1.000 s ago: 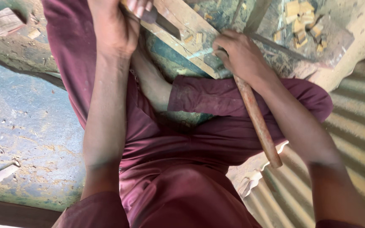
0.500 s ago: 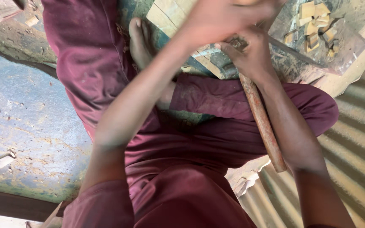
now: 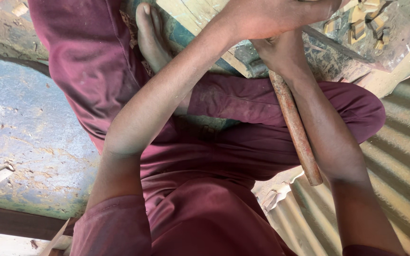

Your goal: The person sits cross-legged on the floor and uses a chisel and hammer to carve a rectangular wooden block. They repeatedly position the chisel on the wood and strike it with the hammer to remove small chips, occasionally adjusting the wood's position.

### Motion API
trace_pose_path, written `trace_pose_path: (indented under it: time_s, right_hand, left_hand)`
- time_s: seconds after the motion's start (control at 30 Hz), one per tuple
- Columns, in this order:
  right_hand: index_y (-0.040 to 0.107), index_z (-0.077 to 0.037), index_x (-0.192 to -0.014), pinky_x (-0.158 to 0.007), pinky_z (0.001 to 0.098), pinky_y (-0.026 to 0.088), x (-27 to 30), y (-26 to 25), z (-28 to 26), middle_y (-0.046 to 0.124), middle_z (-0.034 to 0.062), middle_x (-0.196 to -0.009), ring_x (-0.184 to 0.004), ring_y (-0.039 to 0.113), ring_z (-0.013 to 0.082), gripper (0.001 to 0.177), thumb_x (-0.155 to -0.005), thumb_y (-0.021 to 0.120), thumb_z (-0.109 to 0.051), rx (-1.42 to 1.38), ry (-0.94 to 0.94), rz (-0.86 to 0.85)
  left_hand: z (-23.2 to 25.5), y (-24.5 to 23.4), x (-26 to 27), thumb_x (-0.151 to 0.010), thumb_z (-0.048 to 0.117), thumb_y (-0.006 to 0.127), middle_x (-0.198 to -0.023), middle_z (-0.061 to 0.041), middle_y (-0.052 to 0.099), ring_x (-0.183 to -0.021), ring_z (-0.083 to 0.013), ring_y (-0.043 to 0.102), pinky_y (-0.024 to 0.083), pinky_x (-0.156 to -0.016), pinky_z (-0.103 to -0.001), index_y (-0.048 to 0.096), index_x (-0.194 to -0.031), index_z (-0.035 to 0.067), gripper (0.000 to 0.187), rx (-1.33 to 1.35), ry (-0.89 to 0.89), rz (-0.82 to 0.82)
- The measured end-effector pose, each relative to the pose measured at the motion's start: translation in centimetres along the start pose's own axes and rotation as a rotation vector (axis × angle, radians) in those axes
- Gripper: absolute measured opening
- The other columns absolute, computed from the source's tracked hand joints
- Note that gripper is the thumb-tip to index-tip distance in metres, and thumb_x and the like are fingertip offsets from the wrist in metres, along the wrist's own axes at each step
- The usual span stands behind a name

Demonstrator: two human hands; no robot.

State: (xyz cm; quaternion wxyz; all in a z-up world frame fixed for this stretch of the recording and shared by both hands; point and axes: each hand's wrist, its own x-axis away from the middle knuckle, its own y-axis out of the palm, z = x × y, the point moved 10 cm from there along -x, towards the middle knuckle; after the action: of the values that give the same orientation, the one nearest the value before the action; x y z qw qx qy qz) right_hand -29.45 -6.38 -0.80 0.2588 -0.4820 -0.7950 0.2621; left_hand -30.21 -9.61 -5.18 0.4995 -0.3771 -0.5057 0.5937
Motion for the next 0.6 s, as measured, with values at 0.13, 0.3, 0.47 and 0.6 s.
trace_pose_path:
  time_s: [0.13,0.3,0.47,0.6]
  right_hand:
    - [0.065,0.005,-0.126,-0.092,0.0377,0.06,0.1,-0.1,-0.2,0.073,0.0154,-0.114,-0.109,0.074,0.0233,0.033,-0.102,0.08,-0.009,-0.014,-0.003,0.014]
    - [0.067,0.004,-0.121,-0.087,0.0363,0.062,0.3,-1.0,-1.7,0.074,0.0116,-0.108,-0.102,0.075,0.0209,0.031,-0.104,0.086,-0.013,-0.104,-0.044,0.043]
    - [0.07,0.003,-0.111,-0.077,0.0346,0.06,-0.2,-1.5,-3.2,0.073,0.0101,-0.095,-0.086,0.074,0.0191,0.027,-0.099,0.089,-0.011,-0.102,-0.122,0.036]
    - [0.067,0.005,-0.118,-0.087,0.0379,0.062,-0.4,-1.9,-3.6,0.073,0.0138,-0.106,-0.099,0.075,0.0223,0.034,-0.098,0.09,-0.009,-0.042,-0.195,0.092]
  left_hand:
    - [-0.6,-1.1,1.6,-0.119,0.023,0.057,-0.16,-0.004,0.036,-0.136,-0.0122,0.053,0.054,-0.107,-0.026,0.022,-0.162,0.004,0.058,-0.251,-0.274,0.031]
    - [-1.1,-1.5,2.0,-0.124,0.024,0.054,-0.168,-0.006,0.035,-0.137,-0.0135,0.055,0.055,-0.106,-0.027,0.016,-0.168,0.004,0.062,-0.274,-0.307,0.024]
    - [-0.8,-0.5,1.4,-0.115,0.032,0.06,-0.15,-0.004,0.045,-0.123,-0.0131,0.059,0.056,-0.098,-0.028,0.028,-0.156,0.007,0.058,-0.21,-0.221,0.03]
    - [-0.5,0.8,1.4,-0.107,0.038,0.065,-0.136,-0.002,0.053,-0.112,-0.0128,0.062,0.057,-0.092,-0.029,0.039,-0.146,0.009,0.055,-0.055,-0.023,0.031]
